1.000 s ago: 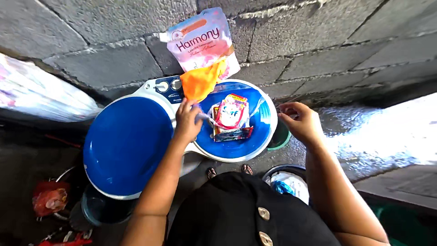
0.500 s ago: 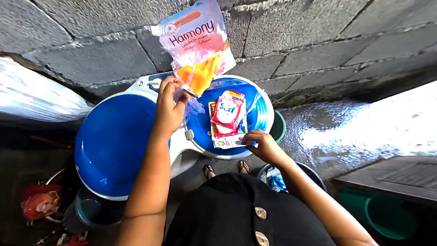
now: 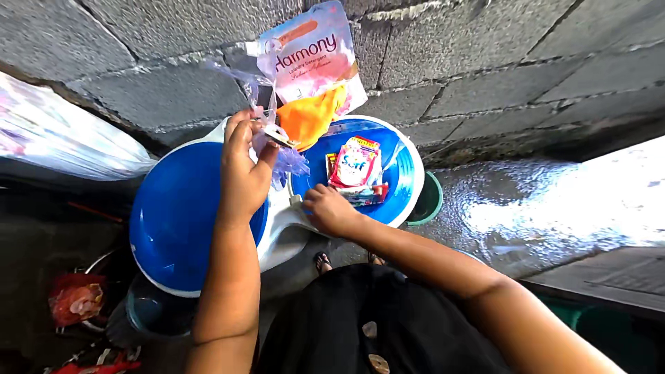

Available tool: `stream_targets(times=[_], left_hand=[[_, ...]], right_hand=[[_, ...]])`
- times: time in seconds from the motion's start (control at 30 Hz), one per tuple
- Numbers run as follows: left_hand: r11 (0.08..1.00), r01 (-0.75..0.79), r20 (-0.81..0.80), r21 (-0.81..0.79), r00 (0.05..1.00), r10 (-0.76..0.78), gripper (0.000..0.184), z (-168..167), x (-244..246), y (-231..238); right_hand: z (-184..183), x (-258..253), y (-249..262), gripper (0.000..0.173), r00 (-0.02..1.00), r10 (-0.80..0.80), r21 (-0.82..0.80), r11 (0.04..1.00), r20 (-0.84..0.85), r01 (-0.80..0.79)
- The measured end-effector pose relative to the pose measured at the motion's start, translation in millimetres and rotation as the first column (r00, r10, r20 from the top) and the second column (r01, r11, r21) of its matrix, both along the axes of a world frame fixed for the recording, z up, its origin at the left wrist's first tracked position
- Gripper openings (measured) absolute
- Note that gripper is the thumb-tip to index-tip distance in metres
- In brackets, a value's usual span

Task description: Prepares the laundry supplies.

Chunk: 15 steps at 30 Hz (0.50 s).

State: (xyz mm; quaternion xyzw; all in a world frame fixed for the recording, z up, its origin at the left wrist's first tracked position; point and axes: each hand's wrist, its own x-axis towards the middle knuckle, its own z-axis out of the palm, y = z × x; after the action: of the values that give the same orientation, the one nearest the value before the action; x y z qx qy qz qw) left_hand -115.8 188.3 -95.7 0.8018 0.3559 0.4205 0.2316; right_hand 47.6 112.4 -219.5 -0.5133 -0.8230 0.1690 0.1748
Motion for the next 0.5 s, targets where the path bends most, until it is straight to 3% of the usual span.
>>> stream_targets(times=[0.17, 0.5], left_hand=[[0.999, 0.011, 0.041, -0.038, 0.999, -0.009, 0.035, 13, -27, -25], [0.997, -0.017, 0.067, -0.071, 0.997, 0.022, 0.033, 10, -47, -33]], right_hand=[[-11, -51, 37, 0.026, 0.981, -0.075, -0.125, 0.987, 0.180, 0.099], [-12, -60, 50, 0.023, 0.985, -0.070, -0.261, 0.959, 0.156, 0.109]])
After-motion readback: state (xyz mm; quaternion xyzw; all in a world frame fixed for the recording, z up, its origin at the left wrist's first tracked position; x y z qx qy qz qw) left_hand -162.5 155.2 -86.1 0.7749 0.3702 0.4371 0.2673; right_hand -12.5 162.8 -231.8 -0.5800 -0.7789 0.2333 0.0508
